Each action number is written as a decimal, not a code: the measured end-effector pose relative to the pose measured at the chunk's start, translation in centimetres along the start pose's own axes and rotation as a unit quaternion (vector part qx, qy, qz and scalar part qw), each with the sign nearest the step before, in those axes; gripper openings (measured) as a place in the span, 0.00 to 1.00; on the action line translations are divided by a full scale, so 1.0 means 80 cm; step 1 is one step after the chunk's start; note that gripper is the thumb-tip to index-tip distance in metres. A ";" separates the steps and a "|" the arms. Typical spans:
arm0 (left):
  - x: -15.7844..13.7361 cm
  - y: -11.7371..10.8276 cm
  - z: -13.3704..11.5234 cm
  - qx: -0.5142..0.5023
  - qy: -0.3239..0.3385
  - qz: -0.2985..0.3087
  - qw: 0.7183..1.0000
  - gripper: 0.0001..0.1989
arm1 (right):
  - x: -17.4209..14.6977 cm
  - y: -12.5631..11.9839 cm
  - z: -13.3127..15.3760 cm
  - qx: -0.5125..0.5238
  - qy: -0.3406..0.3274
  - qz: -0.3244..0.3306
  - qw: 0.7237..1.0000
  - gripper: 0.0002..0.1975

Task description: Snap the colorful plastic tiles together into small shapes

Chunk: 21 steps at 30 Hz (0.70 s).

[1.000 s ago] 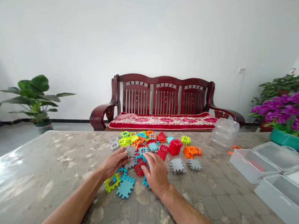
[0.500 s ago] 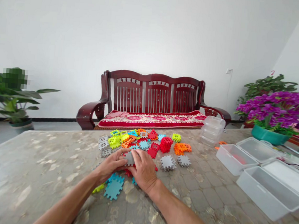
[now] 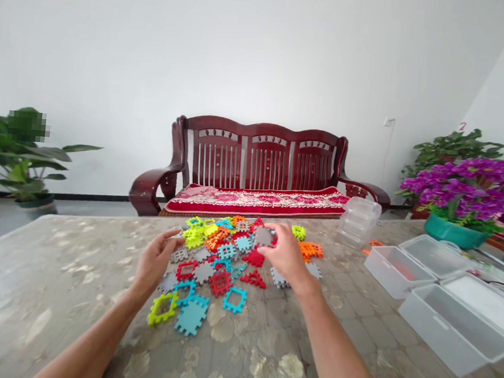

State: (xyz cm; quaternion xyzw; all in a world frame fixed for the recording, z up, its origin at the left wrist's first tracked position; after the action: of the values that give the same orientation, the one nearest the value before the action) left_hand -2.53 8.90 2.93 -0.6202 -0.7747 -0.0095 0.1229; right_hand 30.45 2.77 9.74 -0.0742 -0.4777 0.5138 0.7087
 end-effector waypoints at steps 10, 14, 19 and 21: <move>0.026 -0.052 0.048 0.306 -0.070 -0.059 0.948 0.20 | -0.034 -0.067 -0.160 -0.020 0.164 0.154 0.974 0.24; 0.030 -0.045 0.050 0.360 -0.084 -0.021 0.929 0.19 | -0.045 -0.073 -0.185 -0.084 0.169 0.188 0.964 0.24; 0.027 -0.043 0.044 0.400 -0.082 0.003 0.913 0.20 | -0.050 -0.074 -0.195 -0.103 0.175 0.208 0.957 0.25; 0.025 -0.043 0.041 0.406 -0.080 0.005 0.910 0.20 | -0.052 -0.072 -0.194 -0.091 0.190 0.215 0.954 0.26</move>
State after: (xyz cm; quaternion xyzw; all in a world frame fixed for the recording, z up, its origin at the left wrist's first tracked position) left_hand -6.80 10.59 0.59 -0.5193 -0.7158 0.3559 0.3021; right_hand 45.90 2.78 2.42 -0.3356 -0.3519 0.5849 0.6492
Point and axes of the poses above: each hand's wrist, its own x-axis towards the middle knuckle, its own y-axis out of the palm, z = x × y, the point moved 5 cm from there along x, towards the middle knuckle, and after that the axes turned 4 degrees about -y, right-handed, at the moved point
